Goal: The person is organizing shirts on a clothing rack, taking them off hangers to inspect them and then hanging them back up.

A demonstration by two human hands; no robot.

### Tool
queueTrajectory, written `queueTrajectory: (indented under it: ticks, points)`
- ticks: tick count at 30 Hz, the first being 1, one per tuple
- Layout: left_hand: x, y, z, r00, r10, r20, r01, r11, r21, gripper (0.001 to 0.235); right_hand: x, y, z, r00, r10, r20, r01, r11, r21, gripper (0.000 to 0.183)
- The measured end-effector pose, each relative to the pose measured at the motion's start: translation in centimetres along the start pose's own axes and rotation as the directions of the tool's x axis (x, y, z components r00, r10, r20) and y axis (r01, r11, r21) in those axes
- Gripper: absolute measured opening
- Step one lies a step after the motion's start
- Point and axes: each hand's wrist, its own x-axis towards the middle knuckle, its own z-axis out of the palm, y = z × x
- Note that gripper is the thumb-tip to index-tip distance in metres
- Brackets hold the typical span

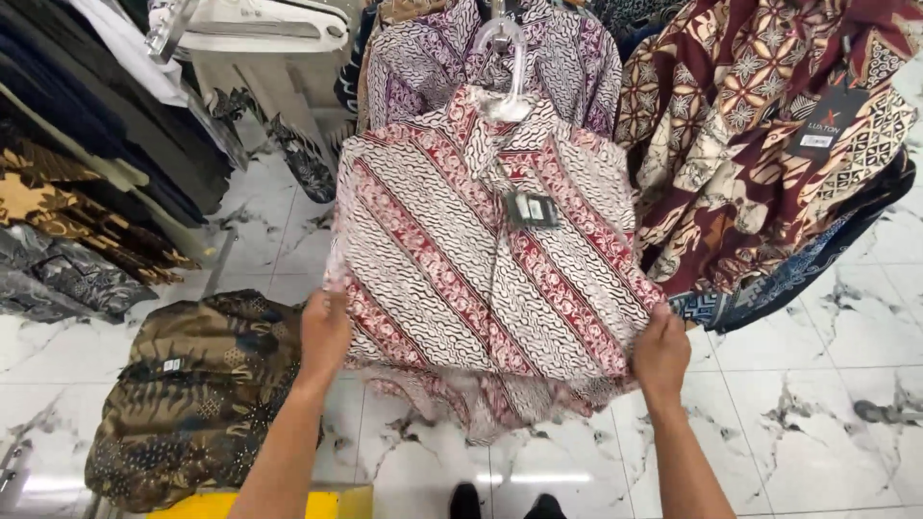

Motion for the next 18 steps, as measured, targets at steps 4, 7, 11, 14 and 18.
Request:
queueTrajectory:
  ticks: [4,7,11,14,18]
  points:
    - [-1.0,-0.8,0.1,0.997,0.043,0.057,-0.040,0.998,-0.055,0.078,-0.5,5.8,3.3,0.967,-0.252,-0.027,0.251,0.968,-0.013,0.035]
    - [2.0,-6.1,-0.8,0.999,0.016,0.043,-0.013,0.998,-0.057,0.062,1.0,7.9,2.8,0.976,-0.207,-0.063,0.212,0.973,0.090,0.042]
    - [-0.2,-4.5,-2.0,0.922,-0.165,0.350,0.127,0.983,0.130,0.078,-2.3,-0.8,-3.2,0.853,0.235,0.466,-0.284,0.958,0.036,0.078]
    - [-0.6,-10.0,-1.3,0.852,-0.181,0.492,0.218,0.976,-0.019,0.052,-3.2,4.2,-1.8,0.773,0.207,0.600,-0.313,0.947,0.078,0.050]
    - [-2.3,-10.3,-0.4,0.860,-0.335,0.385,0.322,0.942,0.100,0.100,-6.1,2.4,-1.7,0.801,0.205,0.563,-0.303,0.949,0.086,0.059]
